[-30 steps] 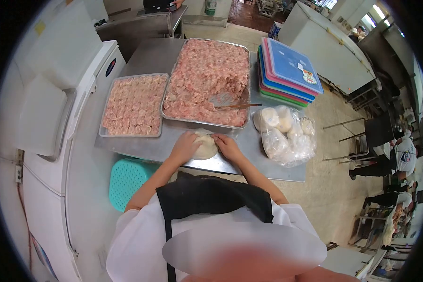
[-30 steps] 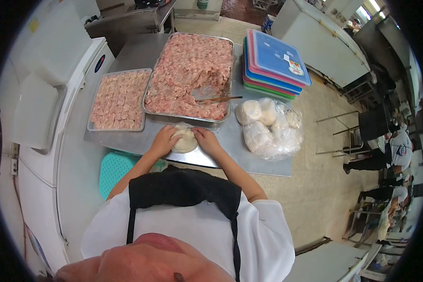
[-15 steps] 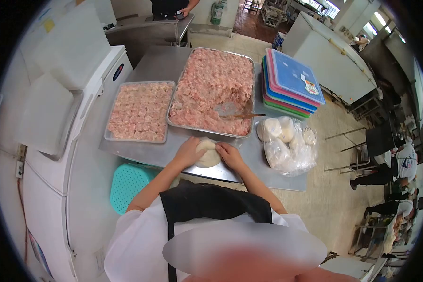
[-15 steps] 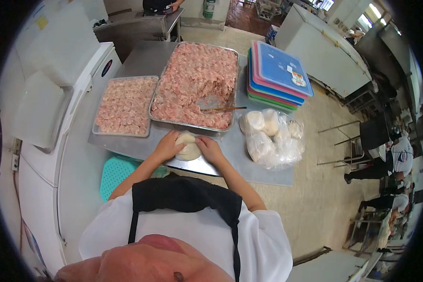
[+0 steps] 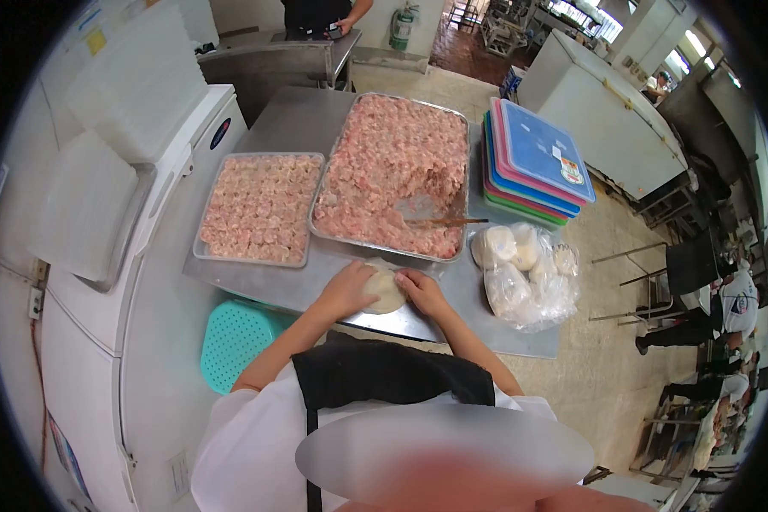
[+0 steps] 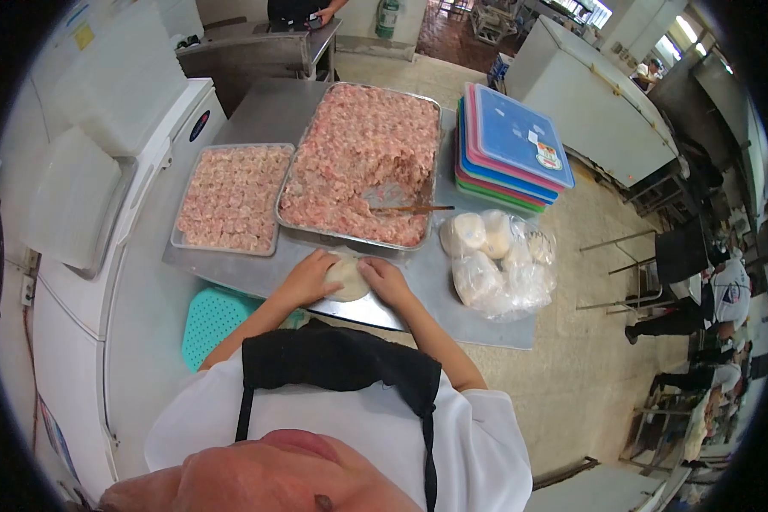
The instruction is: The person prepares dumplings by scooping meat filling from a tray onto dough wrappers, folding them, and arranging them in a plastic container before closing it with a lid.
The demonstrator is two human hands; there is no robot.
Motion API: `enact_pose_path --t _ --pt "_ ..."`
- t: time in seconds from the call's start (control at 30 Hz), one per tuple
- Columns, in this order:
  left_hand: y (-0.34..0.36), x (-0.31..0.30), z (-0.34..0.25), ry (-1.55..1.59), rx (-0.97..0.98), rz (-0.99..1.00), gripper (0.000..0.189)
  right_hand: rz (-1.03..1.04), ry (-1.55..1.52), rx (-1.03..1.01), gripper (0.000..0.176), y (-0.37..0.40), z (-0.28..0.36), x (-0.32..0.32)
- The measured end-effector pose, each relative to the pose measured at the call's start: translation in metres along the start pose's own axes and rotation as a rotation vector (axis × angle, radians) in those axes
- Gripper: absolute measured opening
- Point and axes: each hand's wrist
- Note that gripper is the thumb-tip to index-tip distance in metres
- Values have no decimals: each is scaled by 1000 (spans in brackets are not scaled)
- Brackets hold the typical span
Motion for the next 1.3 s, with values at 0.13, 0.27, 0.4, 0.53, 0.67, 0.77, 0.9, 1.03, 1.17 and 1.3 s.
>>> enact_pose_path --t 0.13,0.27,0.4,0.53,0.67,0.77,0.9,1.03,1.17,1.3 --pt "-3 2 15 104 -13 -4 42 42 6 25 42 -2 -2 -1" --pt "-3 -10 16 98 -51 106 41 24 65 -10 43 -1 -5 1" --pt "3 -15 6 26 48 44 39 -15 39 2 41 4 8 2" --pt "1 -4 7 61 31 -45 37 -1 40 -7 42 4 10 1" --pt "-2 -7 16 168 -100 3 34 7 60 22 43 6 12 0" --pt "2 -19 9 156 -80 69 32 37 40 77 43 6 17 -2" --pt "4 -21 7 87 46 -41 29 30 118 3 40 10 28 -3" --pt "2 -24 -1 100 121 -212 26 56 495 -94 34 22 65 -16" --pt "5 -28 -8 156 7 -213 25 31 593 -136 26 17 108 -60" --pt "5 -27 -6 257 4 -210 30 -280 834 -299 29 -16 93 -120"
Point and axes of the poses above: each hand's wrist, its own y-axis away from the middle knuckle, its own x-axis out of the palm, z = x × y, and after that the axes turned 13 degrees about z, right-handed
